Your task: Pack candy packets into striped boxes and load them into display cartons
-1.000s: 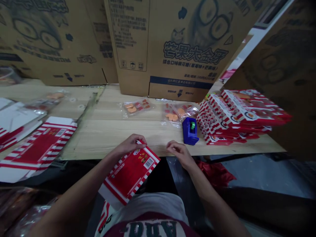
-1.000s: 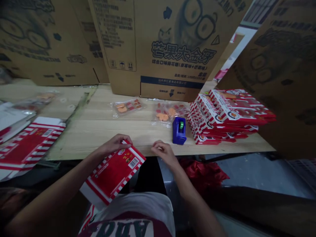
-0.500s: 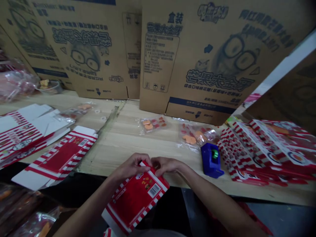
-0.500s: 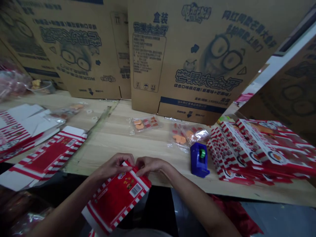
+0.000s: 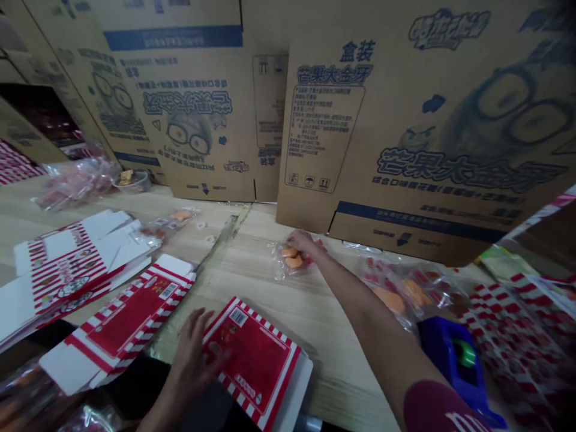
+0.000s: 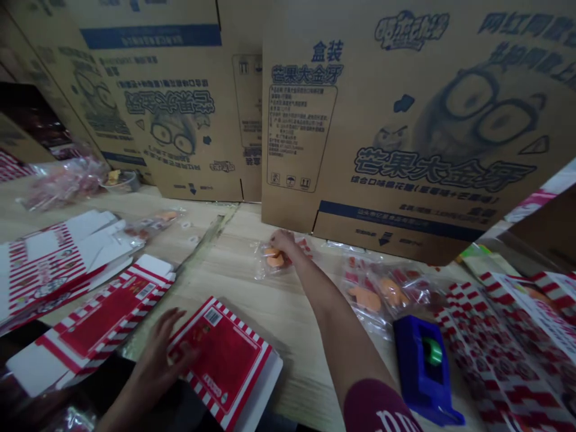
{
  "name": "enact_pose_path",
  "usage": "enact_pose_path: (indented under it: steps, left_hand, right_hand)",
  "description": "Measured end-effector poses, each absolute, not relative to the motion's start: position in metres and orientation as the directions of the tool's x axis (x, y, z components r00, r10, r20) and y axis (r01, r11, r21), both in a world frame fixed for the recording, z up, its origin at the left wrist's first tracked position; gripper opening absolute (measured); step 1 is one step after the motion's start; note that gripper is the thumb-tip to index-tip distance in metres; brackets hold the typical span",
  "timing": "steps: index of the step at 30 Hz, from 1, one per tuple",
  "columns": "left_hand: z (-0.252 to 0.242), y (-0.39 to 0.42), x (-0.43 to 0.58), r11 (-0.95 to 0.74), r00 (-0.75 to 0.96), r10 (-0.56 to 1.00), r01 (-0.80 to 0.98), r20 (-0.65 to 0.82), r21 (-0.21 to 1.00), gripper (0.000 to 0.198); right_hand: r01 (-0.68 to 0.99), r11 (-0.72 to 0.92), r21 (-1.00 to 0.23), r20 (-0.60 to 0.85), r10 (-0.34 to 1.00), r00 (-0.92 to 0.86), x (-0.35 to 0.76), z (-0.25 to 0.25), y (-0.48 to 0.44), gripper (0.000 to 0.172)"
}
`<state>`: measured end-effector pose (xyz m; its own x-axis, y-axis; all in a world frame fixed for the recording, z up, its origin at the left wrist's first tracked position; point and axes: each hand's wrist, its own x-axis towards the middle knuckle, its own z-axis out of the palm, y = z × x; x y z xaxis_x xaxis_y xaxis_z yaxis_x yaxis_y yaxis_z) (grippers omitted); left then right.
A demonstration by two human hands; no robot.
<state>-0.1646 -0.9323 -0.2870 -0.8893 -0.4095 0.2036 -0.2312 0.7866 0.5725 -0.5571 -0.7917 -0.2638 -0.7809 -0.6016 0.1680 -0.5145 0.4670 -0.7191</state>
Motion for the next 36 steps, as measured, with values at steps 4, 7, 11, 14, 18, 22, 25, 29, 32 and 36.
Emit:
enact_pose_path:
  steps: [4,7,11,14,18,22,25,29,32,36]
  left_hand:
    - [-0.261,-0.912,-0.201,0.943,-0.948,0.29,0.259,-0.135,0.208,0.13]
    - [-0.247,-0.897,-0.23,0.867,-0.805,0.498,0.46,-0.323,0.192,0.134]
    - [-0.251,-0.893,-0.241,0.818,-0.768,0.574,0.524,-0.285,0.236,0.132]
    - [-0.256,-0.896,-0.233,0.888,-0.874,0.447,0.408,-0.192,0.211,0.131]
    - [-0.255,-0.893,-0.222,0.965,-0.976,0.211,0.2,-0.054,0.169,0.117]
    - [-0.253,-0.877,-0.218,0.975,-0.991,0.129,0.131,0.026,0.181,0.114]
    - [-0.256,-0.86,-0.218,0.979,-0.993,0.107,0.115,0.053,0.17,0.115]
    - [-0.257,-0.841,-0.217,0.981,-0.993,0.098,0.108,0.07,0.161,0.117]
    - [-0.257,-0.835,-0.217,0.984,-0.994,0.079,0.089,0.07,0.153,0.116]
    - [-0.261,-0.835,-0.218,0.985,-0.994,0.104,0.108,0.042,0.131,0.117]
  right_hand:
    - [-0.595,0.484,-0.641,0.095,-0.719,-0.688,-0.553,-0.253,-0.797,0.014]
    - [-0.649,0.446,-0.616,0.117,-0.763,-0.635,-0.538,-0.226,-0.787,0.009]
    - [-0.73,0.347,-0.589,0.383,-0.676,-0.63,-0.501,-0.185,-0.745,0.019]
    - [-0.656,0.306,-0.69,0.454,-0.523,-0.721,-0.465,-0.175,-0.693,0.034]
    - [-0.345,0.307,-0.887,0.174,-0.47,-0.865,-0.421,-0.2,-0.625,0.036]
    - [-0.395,0.42,-0.817,0.179,-0.466,-0.867,-0.387,-0.232,-0.592,0.033]
    - [-0.56,0.447,-0.697,0.208,-0.622,-0.755,-0.365,-0.241,-0.591,0.038]
    - [-0.673,0.496,-0.549,0.102,-0.76,-0.642,-0.346,-0.238,-0.603,0.036]
    - [-0.661,0.578,-0.479,-0.016,-0.759,-0.651,-0.341,-0.24,-0.61,0.033]
    - [-0.591,0.538,-0.601,-0.051,-0.763,-0.644,-0.337,-0.253,-0.617,0.026]
